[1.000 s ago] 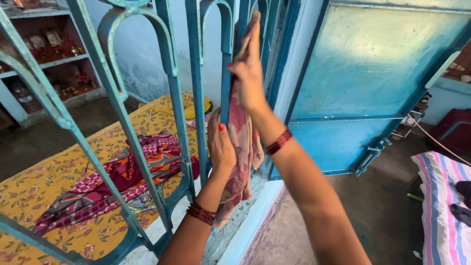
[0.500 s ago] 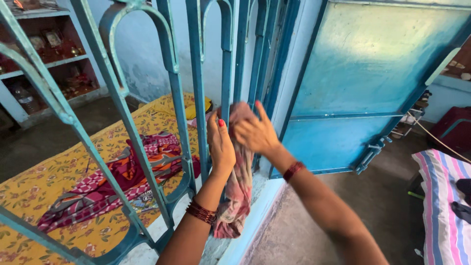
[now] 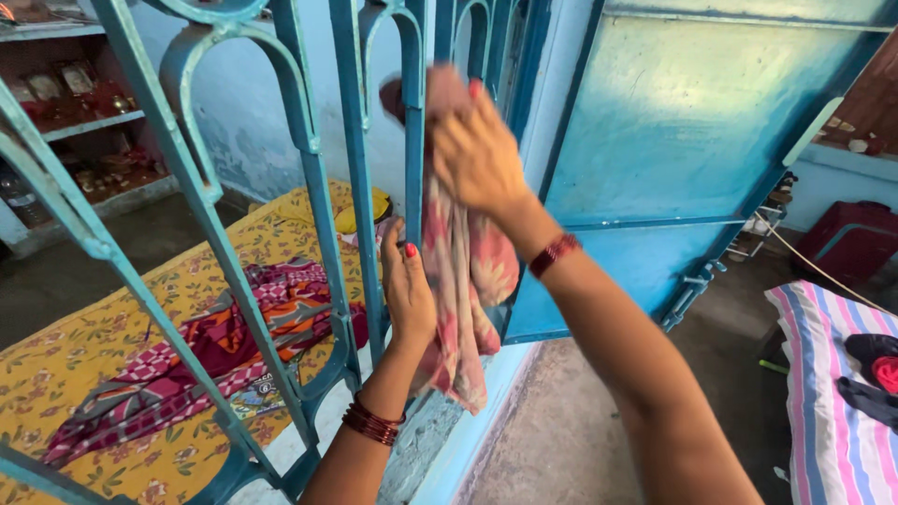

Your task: The person wipes a blue metal gate and adjacent door with a cloth. They clean the vertical bars and decorative elements of the gate, then move to the solid door surface, wiping it methodically.

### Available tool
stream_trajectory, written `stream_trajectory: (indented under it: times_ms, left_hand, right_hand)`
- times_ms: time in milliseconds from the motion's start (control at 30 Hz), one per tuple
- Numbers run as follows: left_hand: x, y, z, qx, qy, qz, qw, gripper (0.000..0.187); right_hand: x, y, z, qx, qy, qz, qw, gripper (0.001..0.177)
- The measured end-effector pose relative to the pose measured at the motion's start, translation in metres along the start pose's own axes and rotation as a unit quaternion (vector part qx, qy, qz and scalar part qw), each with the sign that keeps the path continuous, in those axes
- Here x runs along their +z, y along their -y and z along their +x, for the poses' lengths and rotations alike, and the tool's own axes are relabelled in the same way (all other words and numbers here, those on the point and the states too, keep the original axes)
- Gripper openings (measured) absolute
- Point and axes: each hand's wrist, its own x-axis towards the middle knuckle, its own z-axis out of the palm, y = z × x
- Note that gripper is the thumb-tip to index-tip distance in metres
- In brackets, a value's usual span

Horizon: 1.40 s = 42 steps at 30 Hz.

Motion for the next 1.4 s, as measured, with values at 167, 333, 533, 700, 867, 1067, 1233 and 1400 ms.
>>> stream_trajectory:
  times_ms: [167, 333, 533, 700, 867, 1067, 1233, 1400]
  left_hand:
    - [-0.017, -0.015, -0.030, 0.140, 0.044, 0.089, 0.985, 0.059]
    - [-0.045, -0.017, -0.070, 0.151, 0.128, 0.114, 0.974, 0.057]
    - [-0.080, 0.012, -0.121, 0.155, 0.180, 0.175, 0.955, 0.049]
    - [-0.105, 0.035, -0.165, 0.146, 0.177, 0.231, 0.946, 0.041]
    - [-0.111, 0.031, -0.185, 0.151, 0.119, 0.292, 0.937, 0.041]
    - [-0.113, 0.012, -0.174, 0.133, 0.090, 0.309, 0.938, 0.042]
    - [-0.126, -0.001, -0.170, 0.119, 0.115, 0.314, 0.935, 0.045]
    - [-0.145, -0.001, -0.200, 0.104, 0.105, 0.215, 0.965, 0.042]
  right_hand:
    - [0.045, 0.062, -0.105, -0.025, 0.058, 0.061, 0.996, 0.026]
    - [0.083, 0.133, -0.200, 0.028, 0.054, 0.193, 0.979, 0.031]
    - [0.103, 0.237, -0.253, 0.311, -0.075, 0.365, 0.874, 0.029]
    - [0.107, 0.282, -0.262, 0.477, -0.045, 0.440, 0.759, 0.029]
    - [0.096, 0.313, -0.253, 0.447, -0.116, 0.452, 0.763, 0.053]
    - [0.070, 0.356, -0.249, 0.412, -0.127, 0.571, 0.698, 0.062]
    - [0.079, 0.329, -0.236, 0.377, -0.062, 0.399, 0.833, 0.073]
    - [0.084, 0.329, -0.240, 0.480, -0.005, 0.396, 0.783, 0.066]
